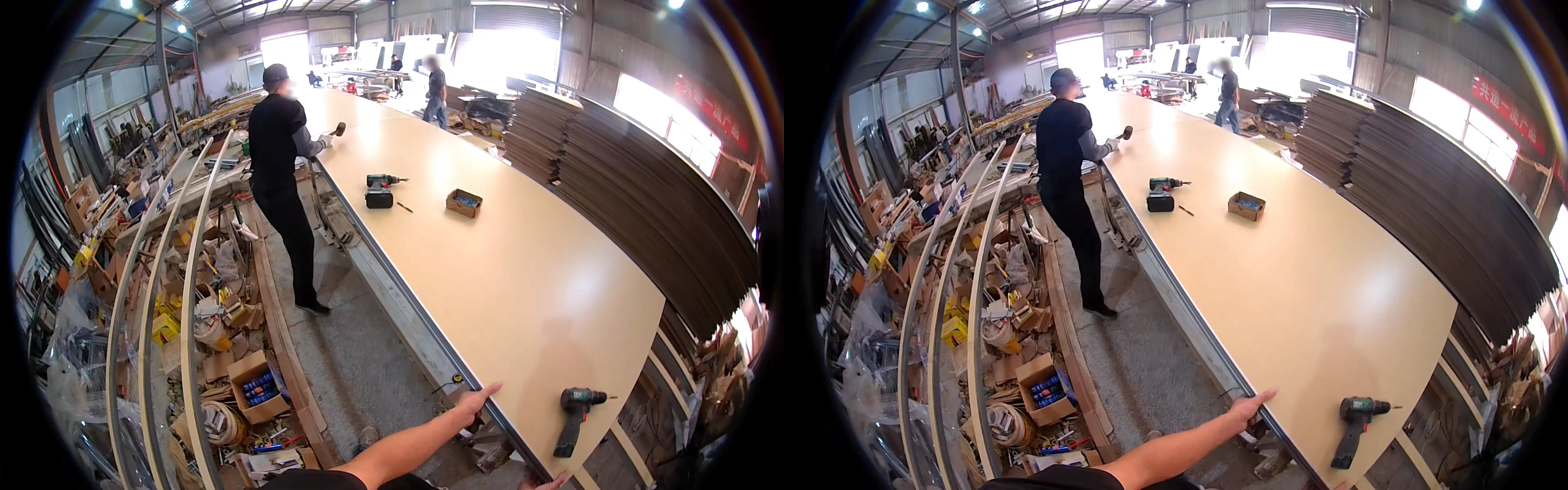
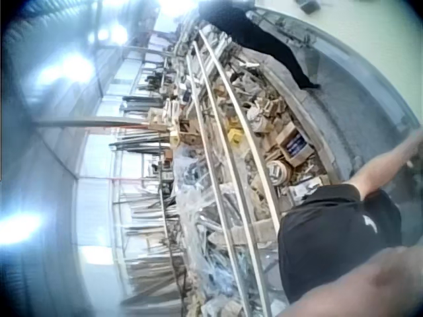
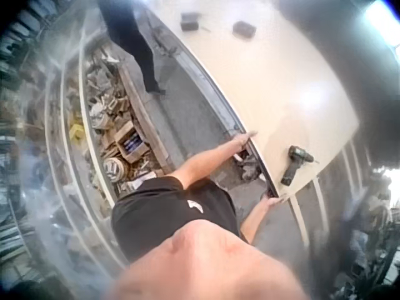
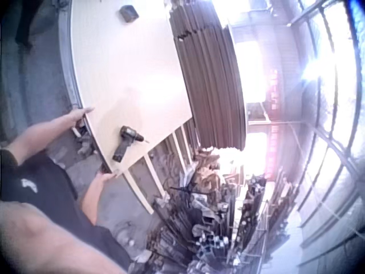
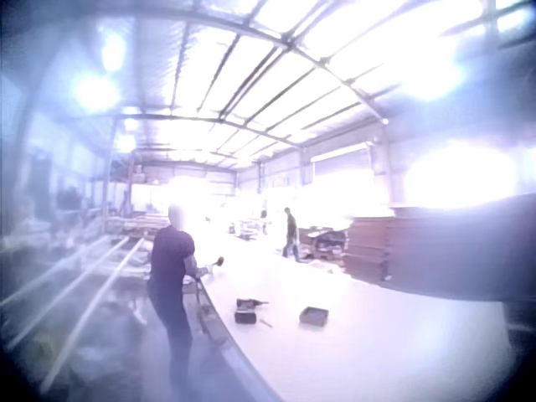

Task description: The person assembles a large panel by attaching metal profiles to its edges. They use a cordless drill to secure the profiles and a red marker to mark positions on the panel. Another person assists by holding the panel and using a drill on the opposite side.

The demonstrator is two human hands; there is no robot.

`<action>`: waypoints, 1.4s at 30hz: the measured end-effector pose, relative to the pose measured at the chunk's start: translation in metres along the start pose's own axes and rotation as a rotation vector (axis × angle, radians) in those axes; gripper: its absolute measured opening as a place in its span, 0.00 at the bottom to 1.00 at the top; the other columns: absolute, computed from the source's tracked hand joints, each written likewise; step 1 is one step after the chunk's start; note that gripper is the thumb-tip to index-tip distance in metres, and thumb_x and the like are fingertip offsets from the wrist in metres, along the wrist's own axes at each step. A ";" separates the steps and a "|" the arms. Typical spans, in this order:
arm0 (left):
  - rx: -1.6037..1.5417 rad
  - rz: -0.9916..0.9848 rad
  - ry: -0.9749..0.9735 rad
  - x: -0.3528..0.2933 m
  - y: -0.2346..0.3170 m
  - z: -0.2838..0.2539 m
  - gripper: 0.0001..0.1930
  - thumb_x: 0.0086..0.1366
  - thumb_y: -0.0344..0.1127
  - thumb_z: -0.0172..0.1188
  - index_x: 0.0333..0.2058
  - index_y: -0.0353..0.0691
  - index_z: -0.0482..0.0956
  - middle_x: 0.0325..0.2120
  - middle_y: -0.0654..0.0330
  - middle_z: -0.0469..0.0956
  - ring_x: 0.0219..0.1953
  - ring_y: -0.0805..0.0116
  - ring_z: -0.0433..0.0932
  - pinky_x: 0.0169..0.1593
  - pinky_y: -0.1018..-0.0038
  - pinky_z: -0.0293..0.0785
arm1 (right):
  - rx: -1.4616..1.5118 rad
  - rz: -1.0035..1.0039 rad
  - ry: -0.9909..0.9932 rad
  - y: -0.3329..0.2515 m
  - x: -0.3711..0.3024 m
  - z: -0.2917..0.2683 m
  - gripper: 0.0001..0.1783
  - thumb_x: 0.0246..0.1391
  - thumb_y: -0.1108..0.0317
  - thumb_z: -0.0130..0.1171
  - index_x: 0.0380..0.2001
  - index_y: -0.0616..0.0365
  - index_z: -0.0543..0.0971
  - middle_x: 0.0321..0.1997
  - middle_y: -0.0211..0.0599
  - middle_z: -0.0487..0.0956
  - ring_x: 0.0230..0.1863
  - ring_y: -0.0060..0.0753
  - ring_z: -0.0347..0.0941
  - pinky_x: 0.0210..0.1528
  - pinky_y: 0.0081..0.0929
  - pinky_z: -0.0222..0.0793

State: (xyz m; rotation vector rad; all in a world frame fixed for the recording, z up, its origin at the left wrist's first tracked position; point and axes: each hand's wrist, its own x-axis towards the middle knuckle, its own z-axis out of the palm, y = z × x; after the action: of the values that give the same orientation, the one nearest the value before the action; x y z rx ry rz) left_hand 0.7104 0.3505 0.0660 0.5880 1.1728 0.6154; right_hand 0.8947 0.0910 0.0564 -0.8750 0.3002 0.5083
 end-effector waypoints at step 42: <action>-0.187 -0.018 -0.234 0.042 0.053 -0.059 0.40 0.59 0.60 0.72 0.60 0.34 0.77 0.56 0.58 0.81 0.54 0.66 0.79 0.57 0.73 0.73 | 0.122 0.130 -0.120 0.003 0.030 -0.055 0.41 0.60 0.39 0.58 0.68 0.54 0.70 0.70 0.48 0.71 0.66 0.56 0.70 0.67 0.63 0.69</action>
State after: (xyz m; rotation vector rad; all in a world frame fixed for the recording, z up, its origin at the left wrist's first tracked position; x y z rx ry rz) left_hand 0.6582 0.4235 0.0593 0.4756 0.8893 0.6154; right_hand 0.9159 0.0581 0.0074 -0.7060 0.2764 0.6539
